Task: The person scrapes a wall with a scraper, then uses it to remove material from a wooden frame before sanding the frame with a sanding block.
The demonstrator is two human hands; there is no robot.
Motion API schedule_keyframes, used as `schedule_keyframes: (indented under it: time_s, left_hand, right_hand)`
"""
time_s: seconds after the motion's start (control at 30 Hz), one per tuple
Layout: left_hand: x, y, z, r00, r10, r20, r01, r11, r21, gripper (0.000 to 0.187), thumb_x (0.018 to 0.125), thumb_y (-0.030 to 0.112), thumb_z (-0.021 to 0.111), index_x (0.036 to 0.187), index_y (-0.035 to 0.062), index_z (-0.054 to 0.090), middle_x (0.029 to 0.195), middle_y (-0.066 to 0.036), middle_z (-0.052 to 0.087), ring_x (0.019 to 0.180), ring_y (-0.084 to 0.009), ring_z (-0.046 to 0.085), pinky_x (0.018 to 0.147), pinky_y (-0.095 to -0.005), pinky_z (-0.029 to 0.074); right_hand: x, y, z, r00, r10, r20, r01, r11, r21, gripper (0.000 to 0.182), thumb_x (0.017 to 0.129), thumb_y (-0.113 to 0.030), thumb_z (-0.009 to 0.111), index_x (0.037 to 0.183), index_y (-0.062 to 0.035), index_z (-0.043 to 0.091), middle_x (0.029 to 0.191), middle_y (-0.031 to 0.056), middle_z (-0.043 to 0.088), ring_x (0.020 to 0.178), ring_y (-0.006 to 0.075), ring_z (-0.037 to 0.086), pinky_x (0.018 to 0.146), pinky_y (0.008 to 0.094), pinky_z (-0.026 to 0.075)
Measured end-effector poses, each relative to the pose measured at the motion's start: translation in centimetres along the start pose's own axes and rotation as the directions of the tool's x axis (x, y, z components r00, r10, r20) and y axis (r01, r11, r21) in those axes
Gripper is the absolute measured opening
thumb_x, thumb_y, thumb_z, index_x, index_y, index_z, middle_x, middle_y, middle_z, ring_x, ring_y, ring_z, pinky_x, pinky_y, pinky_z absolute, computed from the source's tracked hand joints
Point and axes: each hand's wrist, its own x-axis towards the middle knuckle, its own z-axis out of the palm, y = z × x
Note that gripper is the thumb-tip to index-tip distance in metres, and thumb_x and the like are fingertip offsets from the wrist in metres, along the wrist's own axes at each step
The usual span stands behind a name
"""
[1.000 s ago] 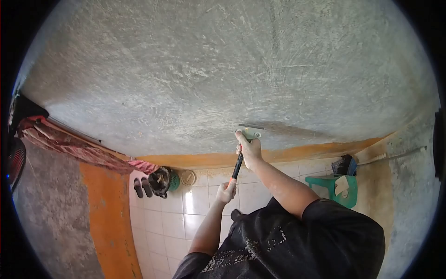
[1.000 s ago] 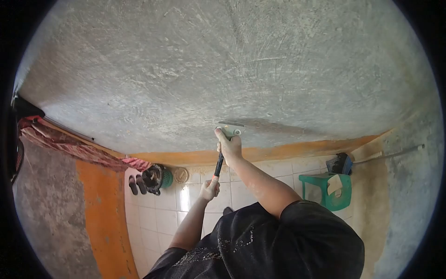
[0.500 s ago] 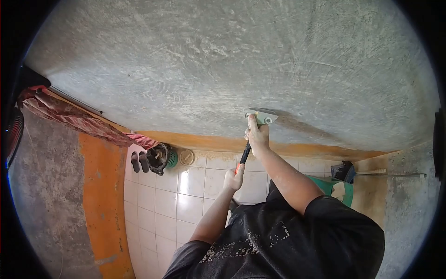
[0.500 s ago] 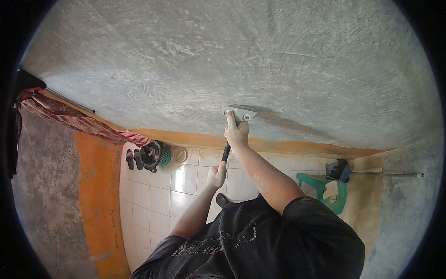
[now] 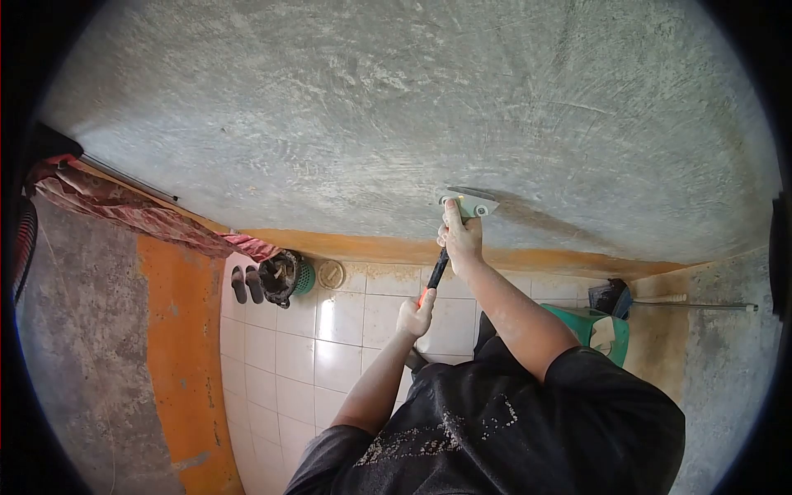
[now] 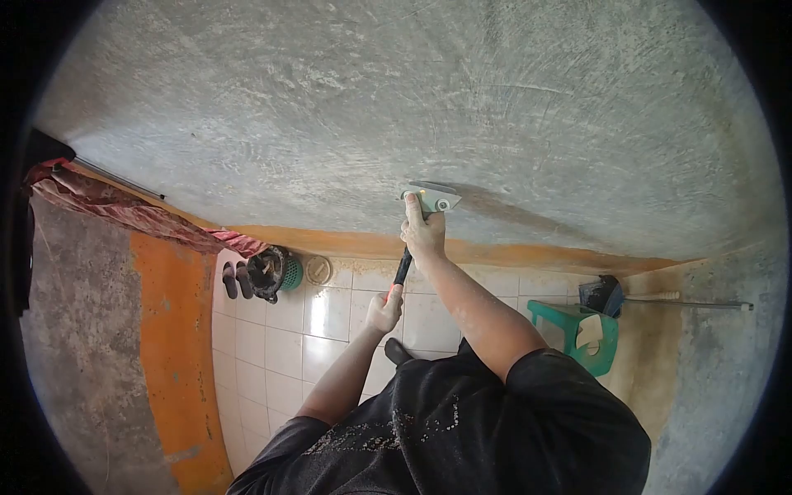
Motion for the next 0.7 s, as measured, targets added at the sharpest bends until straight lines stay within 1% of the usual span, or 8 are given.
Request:
schedule_keyframes:
  time_s: [0.07, 0.2, 0.27, 0.3, 0.37, 0.47, 0.57, 0.7]
  left_hand:
    - [0.1, -0.1, 0.1, 1.000, -0.017, 0.010, 0.017, 0.999, -0.040, 0.059, 0.086, 0.053, 0.053, 0.053, 0.0043, 0.050, 0.047, -0.001, 0.043, 0.047, -0.0112, 0.044, 0.046, -0.0318, 0.037]
    - [0.3, 0.1, 0.0, 1.000, -0.006, -0.004, 0.006, 1.000, 0.009, 0.058, 0.085, 0.053, 0.053, 0.053, 0.0046, 0.050, 0.047, 0.000, 0.044, 0.047, -0.0105, 0.044, 0.046, -0.0312, 0.037]
    - [1.2, -1.4, 0.3, 1.000, 0.010, -0.002, -0.010, 1.000, -0.011, 0.058, 0.085, 0.053, 0.053, 0.053, 0.0044, 0.051, 0.047, -0.001, 0.045, 0.047, -0.0105, 0.044, 0.046, -0.0312, 0.037]
    - [1.2, -1.1, 0.4, 1.000, 0.015, 0.002, -0.015, 1.000, -0.022, 0.058, 0.085, 0.053, 0.053, 0.053, 0.0044, 0.051, 0.047, -0.001, 0.045, 0.047, -0.0105, 0.045, 0.046, -0.0312, 0.037]
    - [1.1, -0.8, 0.4, 1.000, -0.013, 0.018, 0.013, 1.000, -0.023, 0.059, 0.085, 0.053, 0.053, 0.053, 0.0034, 0.051, 0.047, -0.002, 0.045, 0.048, -0.0118, 0.046, 0.047, -0.0328, 0.038]
    - [1.0, -1.1, 0.3, 1.000, -0.014, 0.013, 0.014, 1.000, 0.005, 0.060, 0.084, 0.054, 0.053, 0.053, 0.0026, 0.051, 0.047, -0.003, 0.045, 0.048, -0.0131, 0.046, 0.047, -0.0343, 0.038]
    - [1.3, -1.0, 0.3, 1.000, 0.013, 0.001, -0.013, 1.000, 0.016, 0.062, 0.084, 0.054, 0.053, 0.053, 0.0016, 0.050, 0.047, -0.005, 0.044, 0.048, -0.0139, 0.045, 0.048, -0.0351, 0.038]
    - [0.9, -0.8, 0.3, 1.000, 0.005, -0.009, -0.005, 0.999, 0.032, 0.063, 0.084, 0.055, 0.053, 0.053, 0.0001, 0.050, 0.047, -0.006, 0.043, 0.049, -0.0146, 0.044, 0.049, -0.0360, 0.038]
  right_hand:
    - [0.2, 0.1, 0.0, 1.000, -0.001, -0.003, 0.001, 1.000, -0.008, 0.023, 0.090, -0.031, 0.058, 0.077, -0.0130, 0.048, 0.060, -0.0068, 0.039, 0.043, 0.0041, 0.032, 0.039, 0.0220, 0.028]
    - [0.3, 0.2, -0.3, 1.000, 0.021, 0.014, -0.021, 1.000, 0.005, 0.024, 0.090, -0.030, 0.058, 0.076, -0.0131, 0.048, 0.059, -0.0069, 0.039, 0.042, 0.0041, 0.032, 0.039, 0.0221, 0.027]
    - [0.3, 0.2, -0.3, 0.999, 0.036, -0.003, -0.036, 0.999, 0.013, 0.024, 0.089, -0.031, 0.058, 0.075, -0.0135, 0.048, 0.059, -0.0068, 0.039, 0.042, 0.0043, 0.032, 0.040, 0.0224, 0.027]
    - [0.4, 0.1, 0.0, 1.000, 0.023, -0.009, -0.023, 1.000, 0.020, 0.025, 0.089, -0.031, 0.058, 0.075, -0.0135, 0.048, 0.059, -0.0068, 0.039, 0.042, 0.0043, 0.032, 0.040, 0.0223, 0.027]
    - [0.3, 0.0, 0.3, 1.000, 0.008, -0.026, -0.007, 1.000, 0.028, 0.025, 0.089, -0.031, 0.059, 0.075, -0.0135, 0.048, 0.059, -0.0066, 0.039, 0.042, 0.0043, 0.032, 0.040, 0.0220, 0.027]
    - [0.2, 0.0, -0.1, 0.999, 0.031, 0.011, -0.032, 0.999, 0.043, 0.024, 0.089, -0.030, 0.059, 0.075, -0.0134, 0.048, 0.060, -0.0068, 0.039, 0.043, 0.0037, 0.032, 0.039, 0.0208, 0.026]
    - [0.1, 0.1, 0.2, 0.999, 0.030, -0.042, -0.031, 0.999, -0.008, 0.024, 0.089, -0.030, 0.058, 0.076, -0.0135, 0.048, 0.060, -0.0071, 0.039, 0.043, 0.0032, 0.031, 0.040, 0.0202, 0.025]
    - [0.0, -0.1, 0.1, 0.999, 0.033, 0.006, -0.033, 0.999, 0.002, 0.025, 0.090, -0.032, 0.056, 0.075, -0.0140, 0.047, 0.060, -0.0073, 0.038, 0.044, 0.0032, 0.030, 0.041, 0.0205, 0.026]
